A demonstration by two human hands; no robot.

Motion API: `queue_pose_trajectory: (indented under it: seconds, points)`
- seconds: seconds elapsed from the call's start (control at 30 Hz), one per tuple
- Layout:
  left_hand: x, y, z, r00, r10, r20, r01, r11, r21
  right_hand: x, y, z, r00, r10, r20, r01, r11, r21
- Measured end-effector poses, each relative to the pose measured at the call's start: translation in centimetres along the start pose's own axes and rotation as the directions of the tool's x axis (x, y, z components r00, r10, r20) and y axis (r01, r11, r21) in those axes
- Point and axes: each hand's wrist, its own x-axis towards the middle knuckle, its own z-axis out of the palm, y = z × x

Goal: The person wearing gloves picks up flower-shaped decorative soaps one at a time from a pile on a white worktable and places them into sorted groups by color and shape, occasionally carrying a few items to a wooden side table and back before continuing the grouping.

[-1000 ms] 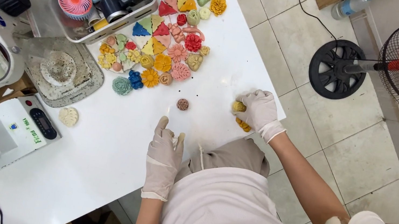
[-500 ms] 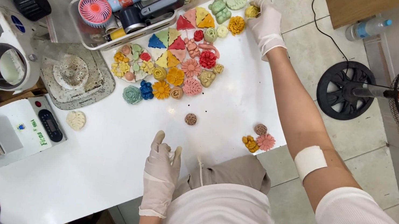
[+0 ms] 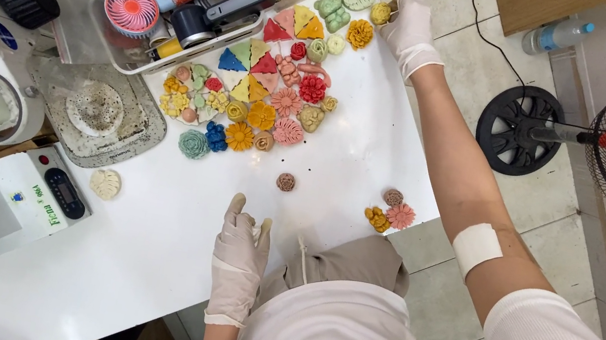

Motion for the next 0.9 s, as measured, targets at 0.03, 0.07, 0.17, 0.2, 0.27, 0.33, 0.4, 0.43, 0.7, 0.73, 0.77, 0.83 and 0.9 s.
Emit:
queue_pose_trajectory:
  seconds: [0.03, 0.07, 0.17, 0.2, 0.27, 0.33, 0.4, 0.43, 0.7, 0.73, 0.77, 0.83, 0.9]
  points:
    - [0.0, 0.1, -0.1, 1.0, 0.002, -0.002, -0.002, 1.0, -0.001, 0.1, 0.2, 0.2, 1.0, -0.001, -0.003, 0.001, 1.0, -0.001]
    - [0.0, 0.1, -0.1, 1.0, 0.009, -0.006, -0.009, 1.0, 0.003, 0.2, 0.4, 0.5, 0.999, 0.049, 0.019, -0.05, 0.997, 0.056]
    - [-0.2, -0.1, -0.5, 0.999, 0.038, -0.022, -0.038, 0.999, 0.012, 0.0, 0.8, 1.1, 0.991, 0.123, 0.049, -0.129, 0.98, 0.151]
    - [-0.3, -0.1, -0.5, 0.998, 0.062, -0.031, -0.062, 0.998, 0.014, -0.2, 1.0, 1.2, 0.987, 0.152, 0.055, -0.16, 0.969, 0.187]
    - [-0.3, -0.4, -0.4, 0.996, 0.077, -0.047, -0.077, 0.997, 0.014, -0.3, 1.3, 1.3, 0.985, 0.163, 0.057, -0.171, 0.963, 0.21]
    - [-0.4, -0.5, -0.3, 0.994, 0.093, -0.061, -0.092, 0.996, 0.017, -0.5, 1.7, 1.4, 0.983, 0.174, 0.06, -0.184, 0.955, 0.234]
    - [-0.4, -0.5, -0.4, 0.996, 0.082, -0.047, -0.081, 0.997, 0.015, -0.5, 2.0, 1.4, 0.987, 0.141, 0.071, -0.156, 0.942, 0.298]
    - [-0.4, -0.6, -0.3, 0.995, 0.084, -0.051, -0.083, 0.996, 0.014, -0.7, 1.5, 1.1, 0.988, 0.138, 0.068, -0.152, 0.942, 0.299]
    - [-0.9, -1.1, -0.3, 0.997, 0.076, -0.03, -0.075, 0.997, 0.025, -1.4, -0.2, 1.7, 0.977, 0.211, 0.03, -0.209, 0.927, 0.313]
    - [-0.9, -1.2, -0.3, 0.997, 0.075, -0.035, -0.074, 0.997, 0.025, -1.3, -0.2, 1.6, 0.978, 0.206, 0.028, -0.204, 0.927, 0.314]
    - [-1.0, -1.3, -0.2, 0.997, 0.069, -0.028, -0.068, 0.997, 0.039, -1.4, -0.2, 1.4, 0.979, 0.202, 0.03, -0.201, 0.927, 0.317]
    - [-1.3, -1.5, -0.3, 0.998, 0.066, -0.02, -0.065, 0.997, 0.05, -2.0, 0.0, 0.7, 0.979, 0.2, 0.029, -0.199, 0.927, 0.318]
    - [-1.6, -1.4, -0.6, 0.994, 0.097, -0.05, -0.096, 0.995, 0.021, -3.1, 0.4, -0.7, 0.982, 0.191, 0.01, -0.188, 0.954, 0.234]
